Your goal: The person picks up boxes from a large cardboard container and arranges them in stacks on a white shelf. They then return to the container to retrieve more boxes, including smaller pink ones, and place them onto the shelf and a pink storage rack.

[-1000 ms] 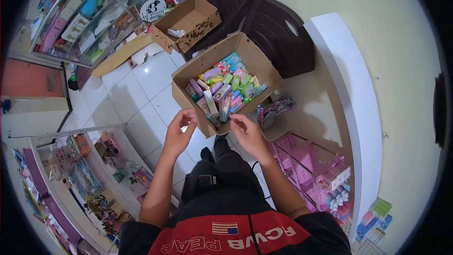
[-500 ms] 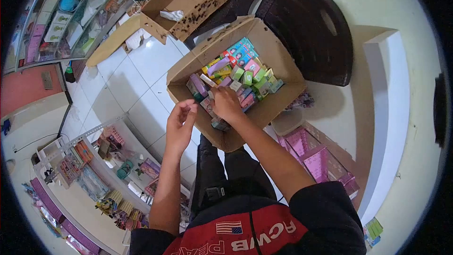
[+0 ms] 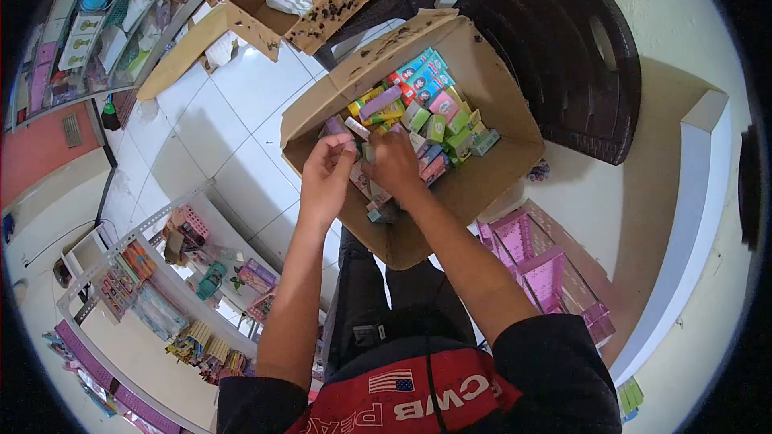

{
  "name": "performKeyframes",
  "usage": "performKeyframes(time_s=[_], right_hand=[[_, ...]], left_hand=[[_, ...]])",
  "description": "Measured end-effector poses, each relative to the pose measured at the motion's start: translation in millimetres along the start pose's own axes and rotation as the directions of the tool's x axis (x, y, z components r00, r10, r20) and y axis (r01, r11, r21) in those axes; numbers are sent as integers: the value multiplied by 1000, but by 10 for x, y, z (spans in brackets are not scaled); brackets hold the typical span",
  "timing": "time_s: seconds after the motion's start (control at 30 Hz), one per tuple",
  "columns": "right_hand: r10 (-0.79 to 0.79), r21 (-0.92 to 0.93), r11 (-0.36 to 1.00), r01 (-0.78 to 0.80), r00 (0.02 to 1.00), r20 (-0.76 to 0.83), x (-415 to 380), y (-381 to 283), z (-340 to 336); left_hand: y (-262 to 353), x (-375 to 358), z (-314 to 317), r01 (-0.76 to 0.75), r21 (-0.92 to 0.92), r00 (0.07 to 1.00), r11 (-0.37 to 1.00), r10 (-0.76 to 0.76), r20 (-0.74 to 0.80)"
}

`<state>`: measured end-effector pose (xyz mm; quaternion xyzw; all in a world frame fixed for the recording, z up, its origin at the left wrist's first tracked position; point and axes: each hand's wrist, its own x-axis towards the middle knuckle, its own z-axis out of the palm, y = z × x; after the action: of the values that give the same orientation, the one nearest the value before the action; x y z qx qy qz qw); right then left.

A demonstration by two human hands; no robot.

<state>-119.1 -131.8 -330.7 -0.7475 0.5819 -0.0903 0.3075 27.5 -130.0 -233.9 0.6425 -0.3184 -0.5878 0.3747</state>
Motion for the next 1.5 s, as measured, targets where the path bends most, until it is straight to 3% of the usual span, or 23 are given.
performKeyframes(time_s=[0.13,0.27,0.33,0.37,0.4,0.47,0.53,0.73,0.83,1.03,1.13,1.17,1.27,1.43,1.5], right_hand=[[45,362,932,18,985,-167,-99,20,-350],[25,516,850,108,969,-245,-340,61,-779],[139,807,585,-82,990,0,-516,35,-1037],[158,837,522,-163,983,93,-617,-3,-1195],[151,838,528,-139,986,69,-702,-47,-1320],[110,915,396,-77,993,36,-864,-136,-1529],[100,919,393,30,992,-75,-1010,-179,-1594],[147,948,303,92,979,-142,-1405,-401,-1931],[179,945,307,116,968,-177,-1587,-534,-2108],[322,927,298,230,890,-324,-1897,-923,-2272],[412,931,201,304,836,-362,-2103,-1181,-2309],[428,920,241,309,817,-387,-2146,-1237,-2275],[504,920,247,304,771,-390,-2289,-1462,-2181],[598,908,243,343,684,-418,-2570,-1790,-1969],[601,918,234,319,695,-395,-2694,-1802,-1831]], left_hand=[[57,-58,-15,22,-14,1000,1000,-22,21],[154,-177,-5,5,17,1000,1000,-6,30],[189,-247,1,-25,-21,999,999,26,48],[214,-284,10,-38,-16,998,999,39,54],[288,-340,32,-63,-15,996,998,64,60],[439,-466,86,-22,23,999,999,21,37],[441,-559,93,-141,77,990,987,139,32],[913,-1017,118,-44,45,974,998,33,222],[941,-1115,66,-87,20,944,996,76,320],[1106,-1247,0,12,15,830,1000,-19,558],[1125,-1302,-27,63,0,753,998,-48,656],[1120,-1333,-41,17,-19,721,1000,1,692],[1132,-1437,-87,-26,-31,659,999,40,751],[1021,-1596,-158,108,-43,578,993,-27,815],[1008,-1715,-152,149,-79,545,986,-15,838]])
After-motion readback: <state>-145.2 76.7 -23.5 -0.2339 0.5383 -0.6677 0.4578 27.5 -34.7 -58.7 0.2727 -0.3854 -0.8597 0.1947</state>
